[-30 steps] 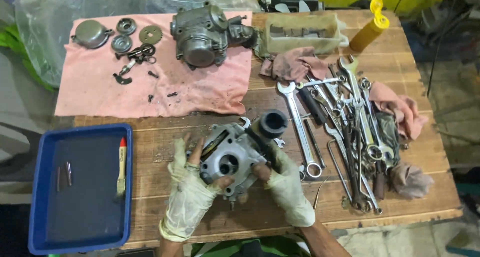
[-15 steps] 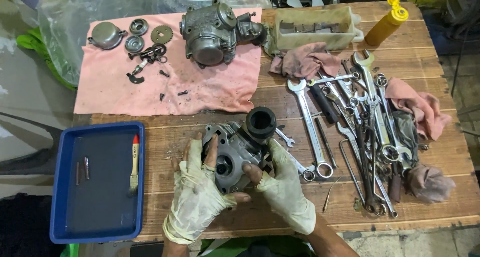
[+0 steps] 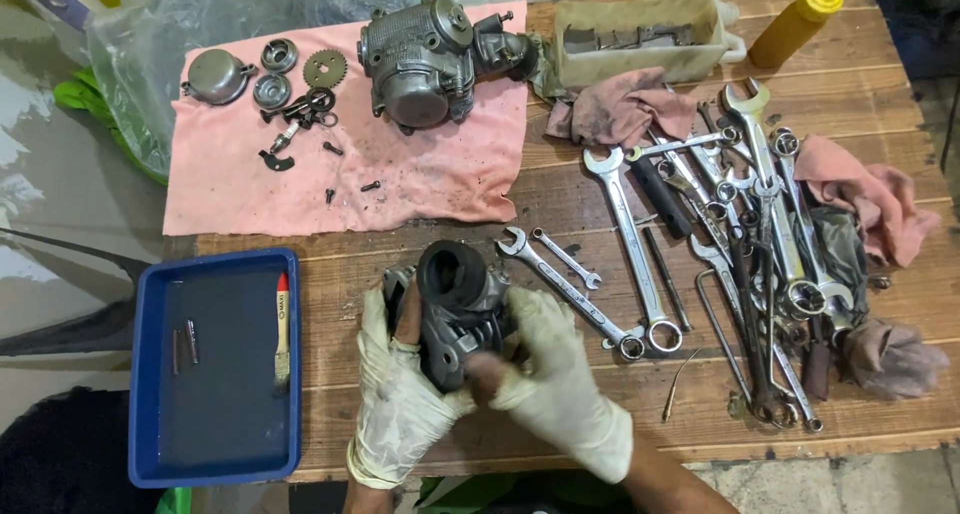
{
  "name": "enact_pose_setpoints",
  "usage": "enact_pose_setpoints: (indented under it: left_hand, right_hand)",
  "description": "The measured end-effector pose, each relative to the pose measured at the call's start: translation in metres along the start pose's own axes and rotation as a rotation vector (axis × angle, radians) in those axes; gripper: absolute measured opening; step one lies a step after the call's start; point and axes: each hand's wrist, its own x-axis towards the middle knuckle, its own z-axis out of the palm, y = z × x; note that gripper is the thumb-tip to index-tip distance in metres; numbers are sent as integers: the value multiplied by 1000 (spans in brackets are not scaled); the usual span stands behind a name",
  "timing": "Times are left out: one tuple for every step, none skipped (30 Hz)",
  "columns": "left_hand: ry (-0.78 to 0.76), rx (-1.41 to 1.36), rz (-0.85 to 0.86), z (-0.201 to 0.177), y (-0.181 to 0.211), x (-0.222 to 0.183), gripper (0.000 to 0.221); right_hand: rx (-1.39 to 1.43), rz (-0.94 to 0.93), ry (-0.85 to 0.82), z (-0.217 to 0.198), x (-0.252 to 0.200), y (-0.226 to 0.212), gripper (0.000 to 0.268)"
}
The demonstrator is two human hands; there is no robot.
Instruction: The person uses a wrench to loosen and remove bolts from a disassembled engine cylinder block. They rotate the block to access different sides and continue removing fasteners while other engine parts and tools are visible on the workbench.
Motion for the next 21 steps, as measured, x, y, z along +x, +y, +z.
enact_pose_setpoints:
  left_hand:
    - [35,-59,9,2,-2,-1,119]
    - [70,-119,18,3,-4,-3,117]
    - [71,-115,20,2,-5,-3,117]
    - [89,-128,28,2,-6,-3,117]
    - [106,-136,35,0,-7,-3,117]
    - [107,-128,35,0,-6,-3,117]
    - [118,-142,39,0,-7,-3,115]
    - [129,-156,44,0,-7,-4,113]
    - [129,-150,45,2,-9,-5,113]
    - [126,-157,38,3,-11,-7,114]
    - [124,-168,29,6,-13,-9,116]
    - [125,-164,28,5,-15,-9,116]
    - [98,-154,18,5,-16,-10,117]
    - [71,-144,8,5,-17,-10,118]
    - [71,-141,4,4,-16,-10,118]
    - [68,-155,10,2,-15,-10,116]
    - [65,-170,15,1,-14,-9,114]
    - [63,-166,12,0,-13,-8,114]
    - [56,-176,7,-1,-13,-8,113]
    - [48,-186,2,-2,-12,-8,113]
    - [47,-184,-1,-2,-13,-7,113]
  right_hand:
    - [281,38,-2,-1,-2,11,56]
    - [562,77,-4,-3,-4,21,61]
    - [565,74,-3,-6,-2,21,61]
    - [689,178,27,-10,-1,21,62]
    - [816,285,55,-12,0,20,62]
    - [823,283,54,-14,1,20,62]
    - [803,237,20,-15,2,20,59]
    - [782,191,-13,-16,2,19,56]
    - [788,190,-13,-14,1,21,56]
    - [708,163,-45,-12,-1,23,55]
    - [624,136,-77,-11,-2,25,54]
    - [628,135,-78,-7,-5,29,54]
    - [594,147,-91,-3,-8,32,50]
    - [560,159,-104,1,-11,35,47]
    - [564,160,-107,1,-12,36,47]
    - [562,156,-110,2,-13,37,46]
    - [561,152,-112,2,-14,37,45]
    - [565,154,-115,1,-13,37,45]
    - [584,213,-120,1,-13,36,49]
    - [604,272,-126,1,-12,36,53]
    - [606,273,-128,2,-12,36,53]
